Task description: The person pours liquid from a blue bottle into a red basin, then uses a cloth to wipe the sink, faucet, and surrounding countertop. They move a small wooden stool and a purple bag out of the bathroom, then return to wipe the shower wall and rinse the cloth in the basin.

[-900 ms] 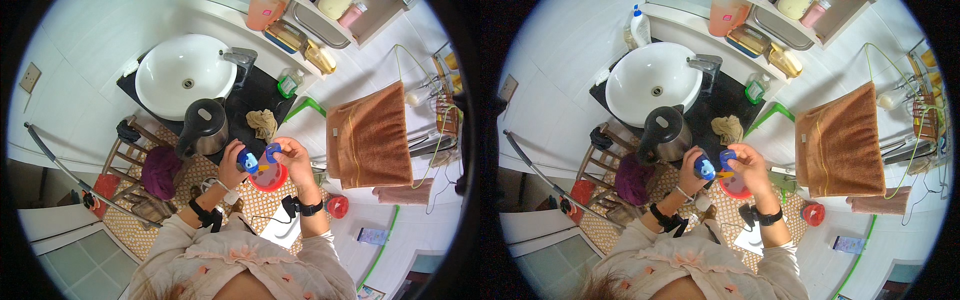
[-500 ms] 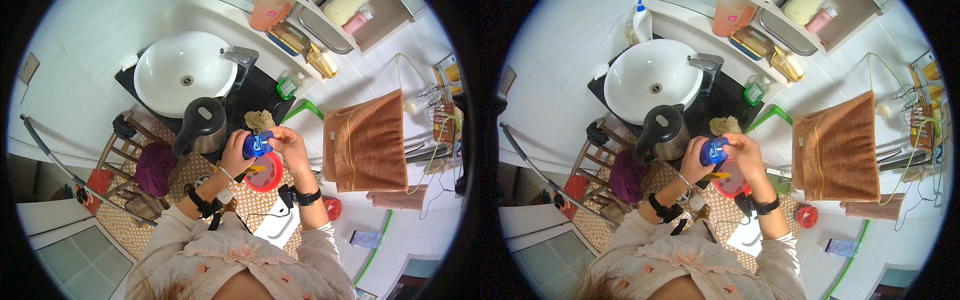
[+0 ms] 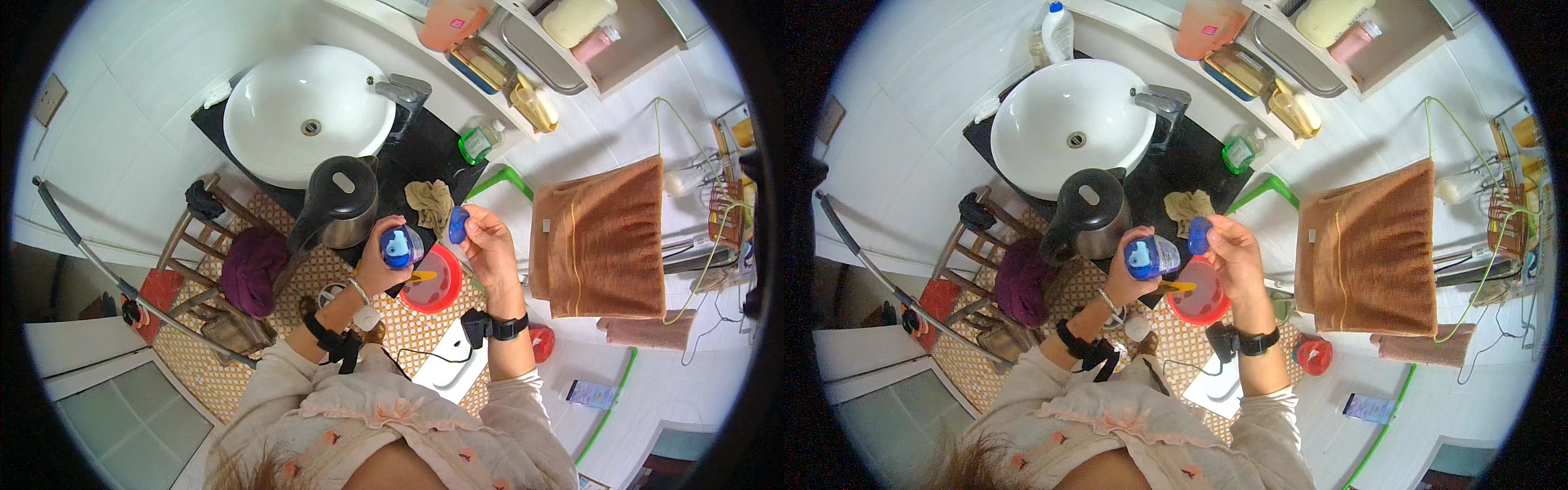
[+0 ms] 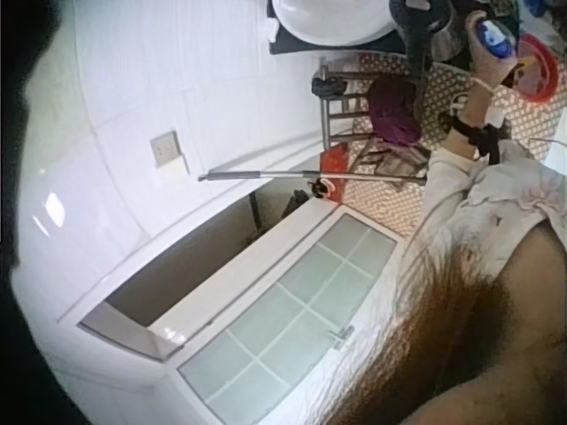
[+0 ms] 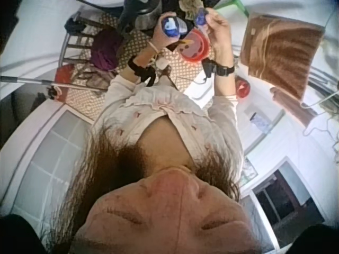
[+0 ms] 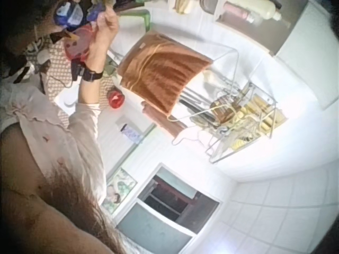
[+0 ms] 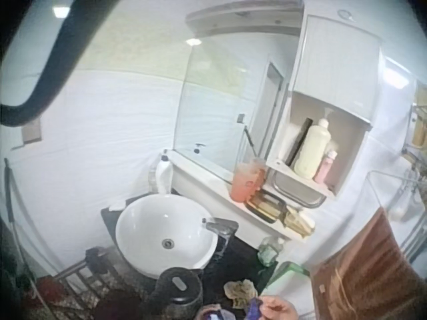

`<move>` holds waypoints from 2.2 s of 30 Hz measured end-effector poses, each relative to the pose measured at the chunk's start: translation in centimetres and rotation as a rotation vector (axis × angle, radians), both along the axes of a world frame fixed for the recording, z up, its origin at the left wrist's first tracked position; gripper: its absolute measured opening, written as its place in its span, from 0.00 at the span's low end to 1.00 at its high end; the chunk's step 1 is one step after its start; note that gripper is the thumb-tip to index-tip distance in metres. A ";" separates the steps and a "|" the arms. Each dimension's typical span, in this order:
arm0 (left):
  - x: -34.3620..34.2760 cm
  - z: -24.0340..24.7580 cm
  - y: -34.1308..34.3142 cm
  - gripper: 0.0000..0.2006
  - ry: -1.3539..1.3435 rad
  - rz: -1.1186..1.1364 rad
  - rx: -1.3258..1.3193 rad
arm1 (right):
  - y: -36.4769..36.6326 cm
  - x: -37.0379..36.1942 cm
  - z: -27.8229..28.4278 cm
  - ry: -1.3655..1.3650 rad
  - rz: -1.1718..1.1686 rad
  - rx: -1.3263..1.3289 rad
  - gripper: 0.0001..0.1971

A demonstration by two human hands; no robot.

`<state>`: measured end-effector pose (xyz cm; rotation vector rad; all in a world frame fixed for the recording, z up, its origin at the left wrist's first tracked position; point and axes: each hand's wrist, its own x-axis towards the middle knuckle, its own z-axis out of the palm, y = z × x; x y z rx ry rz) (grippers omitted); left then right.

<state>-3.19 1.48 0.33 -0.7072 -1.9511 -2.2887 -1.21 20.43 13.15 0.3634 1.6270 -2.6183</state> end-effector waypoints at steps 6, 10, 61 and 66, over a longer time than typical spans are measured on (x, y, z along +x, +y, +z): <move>-0.3 0.7 0.5 0.38 0.003 -0.098 0.241 | 0.1 1.0 -0.1 0.017 0.018 -0.071 0.11; -0.1 1.5 0.7 0.37 -0.016 -0.055 0.172 | 0.1 1.6 0.1 0.038 0.057 -0.096 0.11; -0.1 1.5 2.0 0.39 0.010 0.112 -0.377 | -2.4 -2.4 0.6 0.210 0.390 1.139 0.12; -0.3 1.4 2.0 0.36 0.061 0.111 -0.371 | -2.1 -2.9 0.4 0.219 0.456 1.043 0.12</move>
